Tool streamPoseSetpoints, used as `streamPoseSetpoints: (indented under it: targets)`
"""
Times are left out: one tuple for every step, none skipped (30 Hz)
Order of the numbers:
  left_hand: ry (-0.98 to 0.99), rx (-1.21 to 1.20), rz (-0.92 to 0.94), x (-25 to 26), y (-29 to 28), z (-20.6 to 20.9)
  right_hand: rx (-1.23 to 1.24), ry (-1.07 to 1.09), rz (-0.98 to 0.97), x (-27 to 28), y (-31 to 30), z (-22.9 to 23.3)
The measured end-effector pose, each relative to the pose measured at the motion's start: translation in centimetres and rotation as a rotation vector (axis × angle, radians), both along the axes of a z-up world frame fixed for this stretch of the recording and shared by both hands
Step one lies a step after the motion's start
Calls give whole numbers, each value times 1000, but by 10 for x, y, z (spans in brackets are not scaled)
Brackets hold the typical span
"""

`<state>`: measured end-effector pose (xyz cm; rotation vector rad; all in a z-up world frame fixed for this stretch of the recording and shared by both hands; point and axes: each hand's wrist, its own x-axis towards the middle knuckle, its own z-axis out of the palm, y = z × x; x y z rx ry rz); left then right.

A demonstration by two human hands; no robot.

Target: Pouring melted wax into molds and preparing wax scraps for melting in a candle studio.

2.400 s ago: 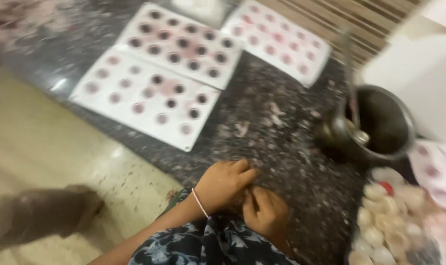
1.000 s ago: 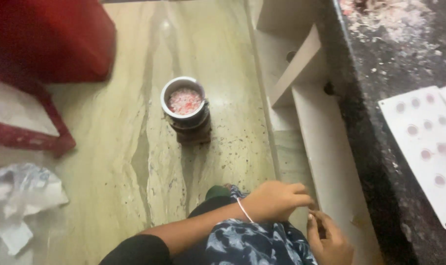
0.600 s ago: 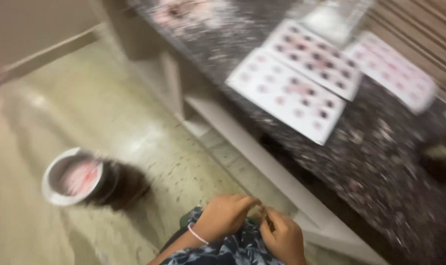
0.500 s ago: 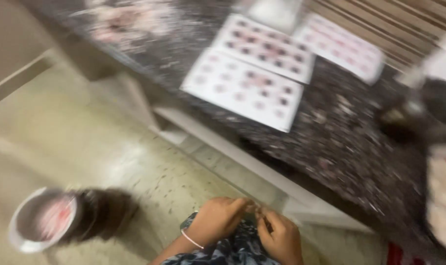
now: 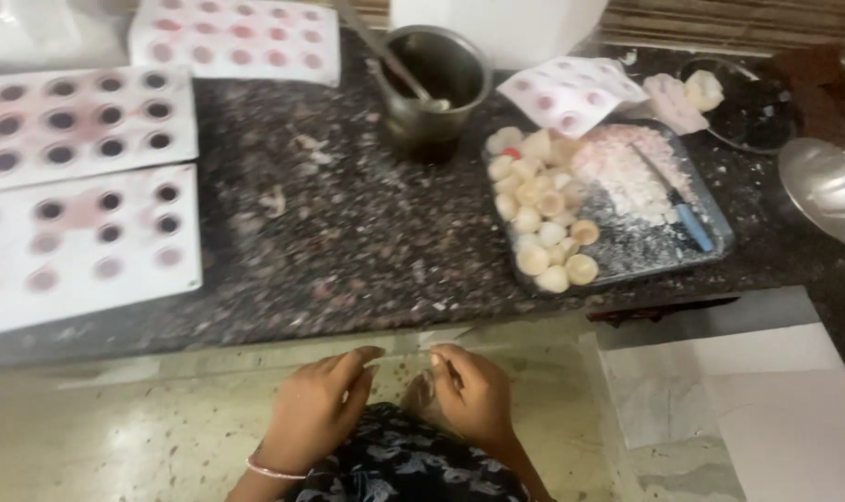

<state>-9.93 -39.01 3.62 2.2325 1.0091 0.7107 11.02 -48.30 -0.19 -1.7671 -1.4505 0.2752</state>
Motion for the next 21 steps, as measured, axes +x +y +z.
streamPoseSetpoints:
  targets:
    - [10, -18, -47, 18, 2, 0, 20, 7, -34, 19, -1, -2]
    - [20, -36, -93, 35, 5, -1, 40, 14, -68, 37, -1, -4]
    - [24, -35, -103, 52, 8, -1, 41, 18, -77, 53, -2, -3]
    - [-14, 30, -122, 68, 11, -1, 39, 43, -115, 69, -2, -3]
    - [-55, 94, -144, 85, 14, -2, 37, 66, -154, 85, -3, -3]
    - [-53, 95, -157, 101, 19, -2, 38, 68, -166, 101, -3, -4]
    - [-27, 55, -165, 115, 22, -2, 100, 19, -176, 115, -3, -6]
    - [0, 16, -174, 129, 26, -3, 161, -31, -186, 128, -3, -8]
    - [5, 12, -180, 142, 28, -5, 157, -26, -193, 142, -3, -16]
    - [-14, 50, -190, 154, 31, -7, 173, 40, -217, 153, -2, -25]
    - [-33, 79, -194, 164, 29, -10, 181, 108, -238, 163, -4, -33]
    - [-27, 65, -197, 171, 27, -10, 167, 114, -242, 168, -3, -26]
    - [11, 57, -203, 178, 26, -11, 132, 127, -264, 175, 0, -18]
    - [49, 48, -209, 185, 25, -11, 96, 140, -286, 181, 4, -9]
    - [47, 53, -209, 190, 26, -12, 100, 139, -286, 186, 7, -7]
    - [-16, 28, -213, 195, 27, -13, 173, 31, -269, 191, 10, -5]
    - [-71, 2, -225, 196, 28, -13, 242, -69, -260, 191, 11, -4]
    - [-64, 3, -234, 201, 31, -16, 243, -63, -269, 196, 13, -7]
    - [-88, -51, -192, 204, 34, -18, 195, -93, -298, 199, 13, -10]
    - [-110, -105, -149, 206, 37, -20, 146, -123, -325, 201, 13, -13]
    - [-108, -106, -166, 213, 44, -20, 145, -124, -343, 198, 11, -13]
